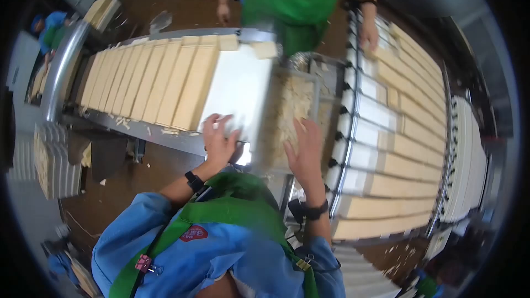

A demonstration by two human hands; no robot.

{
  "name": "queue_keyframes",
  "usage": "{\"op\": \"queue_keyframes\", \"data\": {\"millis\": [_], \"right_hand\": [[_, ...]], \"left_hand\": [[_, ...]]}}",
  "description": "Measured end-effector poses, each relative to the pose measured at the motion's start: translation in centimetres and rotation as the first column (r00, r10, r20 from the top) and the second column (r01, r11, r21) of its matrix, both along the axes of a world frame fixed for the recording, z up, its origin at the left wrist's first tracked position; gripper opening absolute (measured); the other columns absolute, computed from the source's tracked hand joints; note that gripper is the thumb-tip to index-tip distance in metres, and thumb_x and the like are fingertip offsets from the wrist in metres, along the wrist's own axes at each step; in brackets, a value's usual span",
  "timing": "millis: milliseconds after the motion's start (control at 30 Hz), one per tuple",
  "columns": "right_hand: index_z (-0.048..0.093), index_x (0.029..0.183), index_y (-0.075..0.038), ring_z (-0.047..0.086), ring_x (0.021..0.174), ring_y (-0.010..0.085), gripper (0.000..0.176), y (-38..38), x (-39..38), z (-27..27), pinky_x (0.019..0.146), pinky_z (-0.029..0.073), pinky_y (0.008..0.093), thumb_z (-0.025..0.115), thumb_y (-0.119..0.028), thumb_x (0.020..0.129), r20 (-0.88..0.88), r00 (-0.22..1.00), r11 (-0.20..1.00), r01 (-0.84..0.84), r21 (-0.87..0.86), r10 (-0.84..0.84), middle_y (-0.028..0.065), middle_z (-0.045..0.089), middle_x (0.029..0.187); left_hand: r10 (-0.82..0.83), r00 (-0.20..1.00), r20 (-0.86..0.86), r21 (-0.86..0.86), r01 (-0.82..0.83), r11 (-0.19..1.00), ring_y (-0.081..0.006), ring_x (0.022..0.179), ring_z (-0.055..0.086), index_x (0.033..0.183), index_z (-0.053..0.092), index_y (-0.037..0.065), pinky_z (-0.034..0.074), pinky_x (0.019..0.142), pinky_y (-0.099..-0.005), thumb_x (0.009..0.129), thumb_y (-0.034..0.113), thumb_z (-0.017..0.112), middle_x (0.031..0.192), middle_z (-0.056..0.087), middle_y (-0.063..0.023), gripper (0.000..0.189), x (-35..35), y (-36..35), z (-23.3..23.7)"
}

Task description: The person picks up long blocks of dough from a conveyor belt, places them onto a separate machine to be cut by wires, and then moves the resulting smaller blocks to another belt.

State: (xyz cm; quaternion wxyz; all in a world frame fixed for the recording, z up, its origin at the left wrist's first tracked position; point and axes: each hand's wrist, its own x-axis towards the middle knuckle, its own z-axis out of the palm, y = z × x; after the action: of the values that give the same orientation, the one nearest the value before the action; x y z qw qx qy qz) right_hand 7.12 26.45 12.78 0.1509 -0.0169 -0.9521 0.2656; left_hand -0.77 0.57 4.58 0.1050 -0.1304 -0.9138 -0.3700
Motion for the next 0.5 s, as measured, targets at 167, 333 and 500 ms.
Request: {"op": "queue_keyframes", "data": {"millis": [167,333,500], "right_hand": [[0.060,0.142,0.003,0.051,0.126,0.0433,0.057,-8.2,-19.6,-4.1,0.112,0.042,0.0509,0.078,-0.015,0.090,-0.075,0.945,0.939,-0.326,-0.109,0.319,0.0231,0.057,0.135],[0.062,0.140,0.003,0.050,0.125,0.0411,0.056,-15.3,-35.7,-10.2,0.110,0.043,0.0528,0.076,-0.021,0.092,-0.044,0.931,0.932,-0.362,0.011,0.362,0.0222,0.058,0.130],[0.068,0.129,0.000,0.050,0.127,0.0373,0.049,-18.5,-42.0,-12.0,0.107,0.042,0.0512,0.074,-0.032,0.092,0.145,0.959,0.926,-0.274,0.260,0.243,0.0186,0.059,0.126]], "left_hand": [[0.499,0.866,0.017,-0.207,-0.486,0.849,-0.0482,0.125,0.049,0.149,0.049,0.001,0.042,0.109,-0.0510,0.087,0.027,0.082,0.139,0.043,-0.0310,0.074,-1.5,-8.8,-1.3],[0.394,0.877,0.275,0.017,-0.415,0.910,-0.0517,0.121,0.054,0.152,0.040,-0.006,0.049,0.104,-0.0520,0.085,0.017,0.084,0.139,0.038,-0.0314,0.083,-3.3,-10.7,-1.7],[0.326,0.857,0.399,0.080,-0.386,0.919,-0.0516,0.116,0.059,0.153,0.038,-0.005,0.054,0.098,-0.0517,0.085,0.016,0.084,0.136,0.038,-0.0294,0.085,-4.3,-11.0,-1.2]]}}
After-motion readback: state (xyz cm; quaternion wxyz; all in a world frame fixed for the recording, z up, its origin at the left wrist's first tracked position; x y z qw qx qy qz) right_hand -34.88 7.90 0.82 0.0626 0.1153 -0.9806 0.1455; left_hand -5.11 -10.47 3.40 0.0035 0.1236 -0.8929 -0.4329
